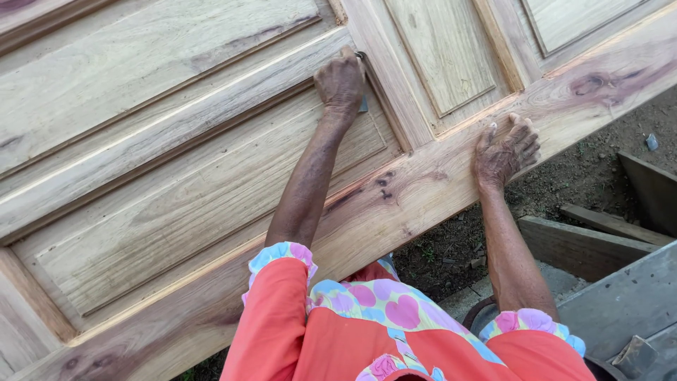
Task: Sanding a wooden door with a sanding block to smooth the surface and edges.
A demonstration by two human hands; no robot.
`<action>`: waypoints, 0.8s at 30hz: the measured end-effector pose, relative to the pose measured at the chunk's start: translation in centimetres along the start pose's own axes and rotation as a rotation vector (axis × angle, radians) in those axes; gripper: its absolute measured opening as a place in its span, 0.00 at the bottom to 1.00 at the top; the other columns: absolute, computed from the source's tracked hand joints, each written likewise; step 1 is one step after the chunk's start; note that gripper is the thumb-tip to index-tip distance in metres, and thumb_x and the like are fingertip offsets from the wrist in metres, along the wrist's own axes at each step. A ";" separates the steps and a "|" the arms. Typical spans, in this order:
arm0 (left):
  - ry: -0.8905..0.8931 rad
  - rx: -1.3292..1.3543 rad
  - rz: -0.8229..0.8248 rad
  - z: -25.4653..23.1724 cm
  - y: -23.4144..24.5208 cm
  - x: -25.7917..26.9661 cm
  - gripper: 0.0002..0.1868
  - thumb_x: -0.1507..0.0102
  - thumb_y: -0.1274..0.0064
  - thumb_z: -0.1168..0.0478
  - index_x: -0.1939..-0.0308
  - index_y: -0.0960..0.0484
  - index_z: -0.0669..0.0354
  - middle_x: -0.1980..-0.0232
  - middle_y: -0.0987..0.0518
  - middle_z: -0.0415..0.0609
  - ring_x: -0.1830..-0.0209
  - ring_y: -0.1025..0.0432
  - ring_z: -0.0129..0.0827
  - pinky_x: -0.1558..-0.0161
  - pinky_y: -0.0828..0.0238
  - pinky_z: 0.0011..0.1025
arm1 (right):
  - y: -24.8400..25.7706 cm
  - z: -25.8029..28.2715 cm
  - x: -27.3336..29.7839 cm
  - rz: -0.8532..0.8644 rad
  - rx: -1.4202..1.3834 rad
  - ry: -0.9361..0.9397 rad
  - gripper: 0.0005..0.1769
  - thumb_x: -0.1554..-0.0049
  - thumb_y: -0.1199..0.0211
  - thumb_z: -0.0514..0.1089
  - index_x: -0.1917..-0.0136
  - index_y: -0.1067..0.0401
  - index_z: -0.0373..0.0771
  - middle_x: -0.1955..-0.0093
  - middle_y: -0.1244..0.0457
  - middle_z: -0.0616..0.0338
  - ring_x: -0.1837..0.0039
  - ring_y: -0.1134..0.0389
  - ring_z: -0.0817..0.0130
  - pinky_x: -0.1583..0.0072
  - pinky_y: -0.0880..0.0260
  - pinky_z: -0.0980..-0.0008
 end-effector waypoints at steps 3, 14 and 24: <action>-0.027 -0.036 -0.061 -0.1 -0.9 0.1 0.09 0.34 0.47 0.56 0.65 0.19 0.56 0.81 0.24 0.40 0.86 0.31 0.22 0.83 0.30 0.27 | 0.5 0.2 0.2 -0.007 0.011 0.010 0.25 0.31 0.44 0.58 0.27 0.40 0.47 0.26 0.47 0.42 0.21 0.53 0.37 0.26 0.61 0.27; -0.006 -0.272 -0.001 8.1 3.9 1.7 0.18 0.27 0.53 0.59 0.73 0.21 0.50 0.82 0.33 0.36 0.88 0.42 0.17 0.88 0.42 0.23 | 0.7 -0.1 0.2 -0.003 -0.029 -0.013 0.25 0.32 0.42 0.58 0.27 0.39 0.48 0.25 0.47 0.44 0.21 0.52 0.38 0.25 0.61 0.27; -0.099 -0.712 -0.039 21.6 20.1 9.9 0.12 0.30 0.47 0.51 0.67 0.19 0.45 0.84 0.29 0.33 0.85 0.35 0.20 0.46 0.28 0.58 | 0.5 -0.1 -0.1 0.117 -0.006 -0.099 0.28 0.32 0.46 0.61 0.25 0.42 0.50 0.23 0.49 0.43 0.18 0.53 0.40 0.22 0.61 0.29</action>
Point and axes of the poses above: each hand's wrist, its own x-axis away from the middle knuckle, its own y-axis out of the back of the hand, z = x × y, the point moved 9 cm from there along -x, towards the middle knuckle
